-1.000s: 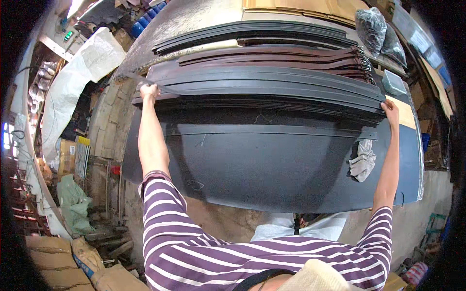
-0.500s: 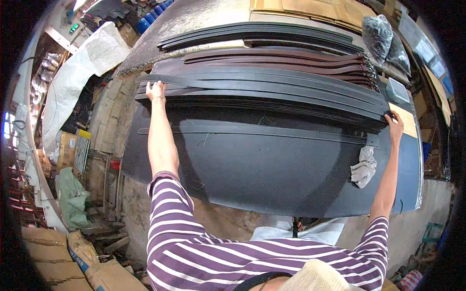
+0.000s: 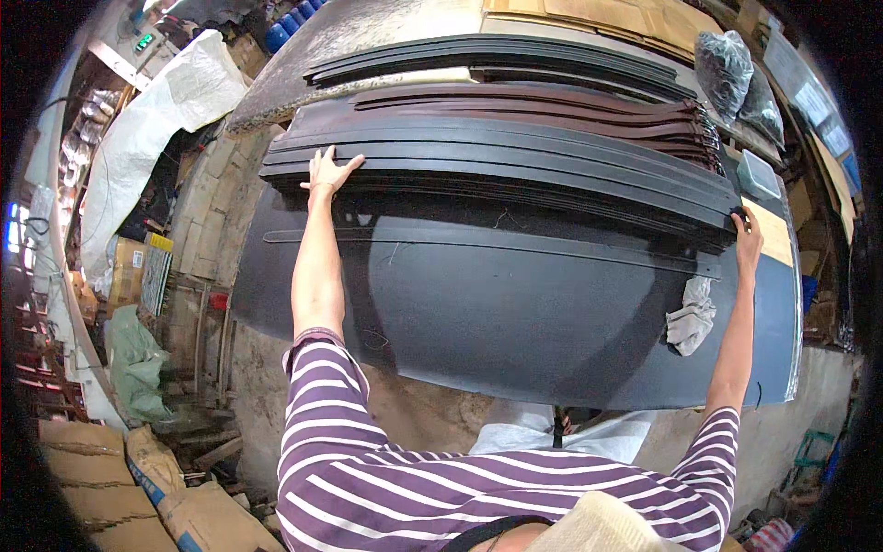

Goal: Organizing, cleaning, and hand-sewing leather belts in a workshop environment.

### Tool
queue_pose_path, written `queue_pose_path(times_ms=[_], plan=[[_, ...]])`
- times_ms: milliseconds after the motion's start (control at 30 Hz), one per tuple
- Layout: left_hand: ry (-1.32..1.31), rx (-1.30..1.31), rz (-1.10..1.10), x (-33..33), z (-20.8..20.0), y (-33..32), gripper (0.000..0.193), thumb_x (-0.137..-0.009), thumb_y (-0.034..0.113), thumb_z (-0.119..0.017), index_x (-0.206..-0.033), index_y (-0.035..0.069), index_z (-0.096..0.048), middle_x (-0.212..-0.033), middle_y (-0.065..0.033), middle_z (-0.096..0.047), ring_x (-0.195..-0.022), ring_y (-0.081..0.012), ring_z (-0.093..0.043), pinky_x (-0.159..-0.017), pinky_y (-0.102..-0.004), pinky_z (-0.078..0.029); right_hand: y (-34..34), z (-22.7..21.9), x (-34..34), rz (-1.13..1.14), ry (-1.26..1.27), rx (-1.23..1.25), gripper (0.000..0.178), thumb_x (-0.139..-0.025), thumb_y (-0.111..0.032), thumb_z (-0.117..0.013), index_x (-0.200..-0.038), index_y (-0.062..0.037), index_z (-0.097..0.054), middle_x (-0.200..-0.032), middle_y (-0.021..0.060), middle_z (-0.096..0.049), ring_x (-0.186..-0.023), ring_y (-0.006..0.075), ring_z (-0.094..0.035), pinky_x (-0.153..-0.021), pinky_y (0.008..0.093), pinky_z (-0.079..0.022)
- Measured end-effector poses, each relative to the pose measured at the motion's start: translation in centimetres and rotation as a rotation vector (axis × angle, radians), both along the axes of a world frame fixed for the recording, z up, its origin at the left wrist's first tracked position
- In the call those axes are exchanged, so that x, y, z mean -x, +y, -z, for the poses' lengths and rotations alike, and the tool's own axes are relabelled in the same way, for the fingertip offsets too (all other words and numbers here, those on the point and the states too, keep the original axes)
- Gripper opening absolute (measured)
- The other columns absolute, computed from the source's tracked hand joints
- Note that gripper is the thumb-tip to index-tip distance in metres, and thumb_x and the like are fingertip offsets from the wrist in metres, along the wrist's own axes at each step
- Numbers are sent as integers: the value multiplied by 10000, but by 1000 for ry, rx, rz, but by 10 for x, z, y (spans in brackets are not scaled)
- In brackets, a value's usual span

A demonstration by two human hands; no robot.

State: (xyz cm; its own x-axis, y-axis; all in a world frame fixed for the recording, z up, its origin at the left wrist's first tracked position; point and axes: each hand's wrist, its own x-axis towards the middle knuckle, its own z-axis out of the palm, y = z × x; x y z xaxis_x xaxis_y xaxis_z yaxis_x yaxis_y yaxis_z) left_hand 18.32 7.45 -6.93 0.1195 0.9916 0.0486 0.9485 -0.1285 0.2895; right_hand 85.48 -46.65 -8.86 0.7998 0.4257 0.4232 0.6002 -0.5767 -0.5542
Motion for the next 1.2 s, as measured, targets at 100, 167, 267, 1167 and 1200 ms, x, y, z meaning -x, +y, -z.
queue_pose_path(times_ms=[100,167,267,1167,1200], plan=[[13,-1,-71,14,-15,1,1007,-711,747,-636,-1490,171,-364,-1571,-135,-273,-1457,-328,-242,-1112,-703,-122,11,8,-2,-47,-24,3,454,-892,-329,-698,-1242,-47,-632,-910,132,-652,-811,226,-582,-777,330,-473],[101,-63,-118,12,-16,2,947,-734,750,-614,-1441,150,-419,-1490,-149,-384,-1364,-349,-387,-1107,-677,-182,13,10,-5,-74,-49,9,474,-905,-351,-680,-1259,-43,-616,-912,136,-646,-797,231,-570,-782,330,-472],[213,-112,-127,3,-14,-2,847,-791,733,-569,-1375,126,-480,-1388,-162,-494,-1257,-368,-518,-1095,-645,-247,15,10,1,-82,-17,-19,501,-885,-391,-691,-1245,-48,-631,-1072,158,-694,-929,248,-649,-836,346,-492],[172,-270,553,-198,25,-116,603,-972,561,-382,-1483,241,-375,-1581,-55,-288,-1469,-261,-218,-1170,-547,-146,34,43,-34,13,298,-157,704,-807,-531,-691,-1356,-108,-563,-1321,189,-590,-1233,315,-562,-1031,370,-424],[175,-294,554,-196,26,-114,597,-972,552,-388,-1479,237,-379,-1576,-55,-297,-1466,-263,-224,-1167,-547,-153,38,41,-32,0,302,-185,681,-809,-520,-692,-1351,-125,-572,-1321,190,-590,-1229,316,-565,-1027,371,-427]])
